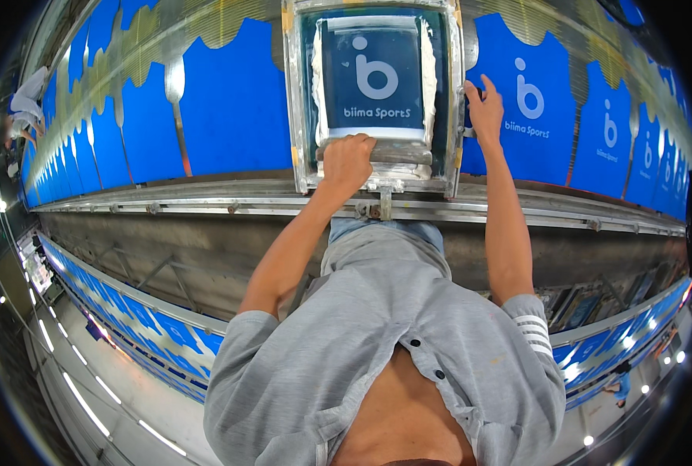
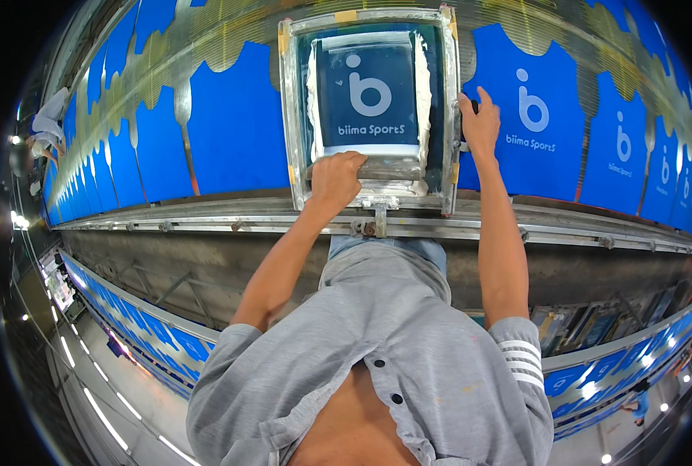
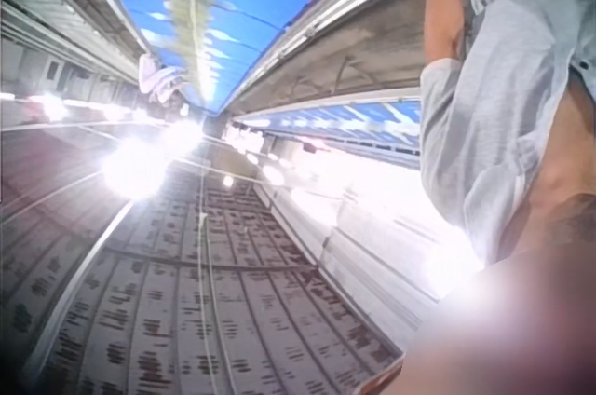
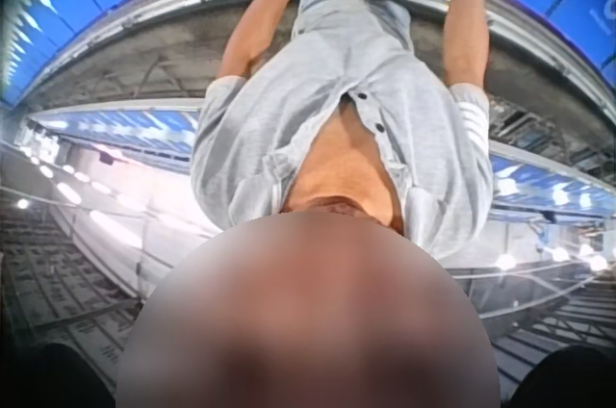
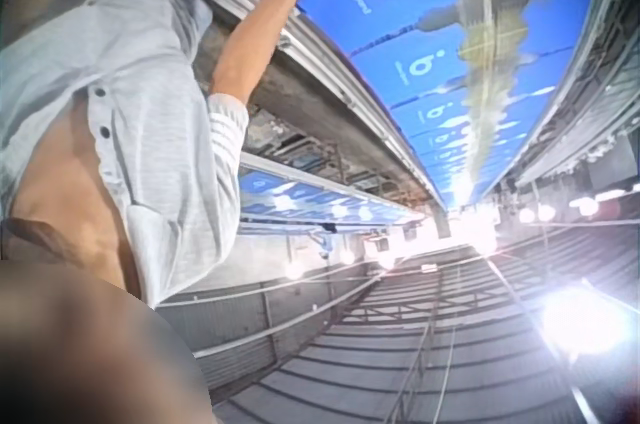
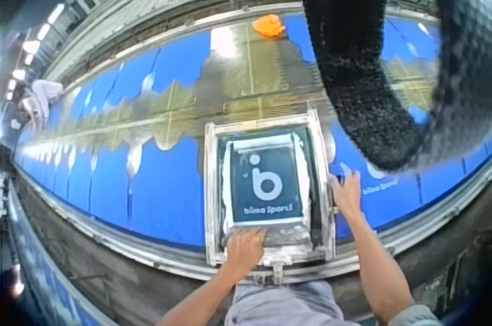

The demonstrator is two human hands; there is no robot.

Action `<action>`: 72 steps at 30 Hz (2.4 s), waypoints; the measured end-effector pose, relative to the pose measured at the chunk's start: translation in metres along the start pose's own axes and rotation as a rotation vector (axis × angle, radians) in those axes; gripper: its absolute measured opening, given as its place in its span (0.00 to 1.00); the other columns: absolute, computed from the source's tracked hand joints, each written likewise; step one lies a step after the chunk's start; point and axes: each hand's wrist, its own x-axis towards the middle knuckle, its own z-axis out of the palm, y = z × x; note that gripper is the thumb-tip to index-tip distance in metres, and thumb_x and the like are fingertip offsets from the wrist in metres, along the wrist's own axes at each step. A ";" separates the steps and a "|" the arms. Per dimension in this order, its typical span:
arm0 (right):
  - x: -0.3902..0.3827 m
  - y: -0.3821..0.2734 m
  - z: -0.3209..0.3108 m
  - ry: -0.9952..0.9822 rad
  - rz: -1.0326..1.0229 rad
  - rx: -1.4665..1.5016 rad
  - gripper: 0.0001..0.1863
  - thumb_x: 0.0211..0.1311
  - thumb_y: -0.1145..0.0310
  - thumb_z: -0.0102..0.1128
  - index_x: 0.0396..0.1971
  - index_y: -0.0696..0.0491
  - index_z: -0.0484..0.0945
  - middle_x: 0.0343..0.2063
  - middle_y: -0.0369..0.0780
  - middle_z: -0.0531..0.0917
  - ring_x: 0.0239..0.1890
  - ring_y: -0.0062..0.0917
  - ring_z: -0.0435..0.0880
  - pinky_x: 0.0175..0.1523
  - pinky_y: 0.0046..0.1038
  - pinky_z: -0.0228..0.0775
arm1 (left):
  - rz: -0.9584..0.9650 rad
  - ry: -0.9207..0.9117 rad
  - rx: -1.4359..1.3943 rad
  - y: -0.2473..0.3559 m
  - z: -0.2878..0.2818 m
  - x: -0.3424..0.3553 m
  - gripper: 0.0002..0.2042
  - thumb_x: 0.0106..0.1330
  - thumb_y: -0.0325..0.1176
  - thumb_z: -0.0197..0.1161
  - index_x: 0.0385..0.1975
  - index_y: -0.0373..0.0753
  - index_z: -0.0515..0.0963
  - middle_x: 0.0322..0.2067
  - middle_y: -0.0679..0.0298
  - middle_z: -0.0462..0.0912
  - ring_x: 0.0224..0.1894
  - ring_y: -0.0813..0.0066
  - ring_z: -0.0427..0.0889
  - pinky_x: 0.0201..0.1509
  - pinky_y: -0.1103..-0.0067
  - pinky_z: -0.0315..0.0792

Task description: The person uses a squeegee to pull white ink across a screen-printing frame on a blue jersey, repeating the motion to transfer the logo. They briefly measure the printed area with a tape measure and continue printing on additional jerseys.

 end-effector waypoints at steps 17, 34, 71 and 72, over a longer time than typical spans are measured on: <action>0.009 -0.005 -0.006 -0.014 0.149 0.068 0.19 0.63 0.57 0.66 0.42 0.58 0.86 0.33 0.41 0.87 0.36 0.23 0.82 0.45 0.27 0.73 | 0.068 0.211 0.058 -0.056 -0.048 0.186 0.10 0.51 0.28 0.62 0.31 0.44 0.86 0.31 0.54 0.86 0.37 0.52 0.86 0.42 0.60 0.78; -0.007 -0.023 0.083 0.230 -0.193 0.108 0.15 0.64 0.60 0.65 0.37 0.57 0.87 0.31 0.40 0.88 0.33 0.22 0.82 0.42 0.28 0.74 | 0.087 0.286 -0.071 -0.084 -0.033 -0.081 0.21 0.48 0.19 0.59 0.46 0.37 0.82 0.46 0.58 0.85 0.52 0.59 0.83 0.54 0.66 0.74; -0.036 -0.312 0.331 -0.485 -0.719 -0.794 0.17 0.52 0.66 0.61 0.44 0.49 0.84 0.38 0.42 0.86 0.45 0.41 0.84 0.51 0.45 0.73 | 0.007 -0.109 0.206 -0.365 -0.215 0.108 0.13 0.51 0.33 0.63 0.36 0.50 0.88 0.34 0.54 0.87 0.40 0.51 0.86 0.46 0.60 0.79; -0.015 -0.318 0.335 -0.496 -0.738 -0.760 0.16 0.52 0.67 0.61 0.43 0.49 0.85 0.39 0.42 0.86 0.46 0.40 0.84 0.51 0.45 0.71 | -0.021 -0.041 0.189 -0.379 -0.216 0.122 0.14 0.51 0.33 0.63 0.37 0.51 0.88 0.34 0.54 0.87 0.39 0.52 0.86 0.45 0.60 0.79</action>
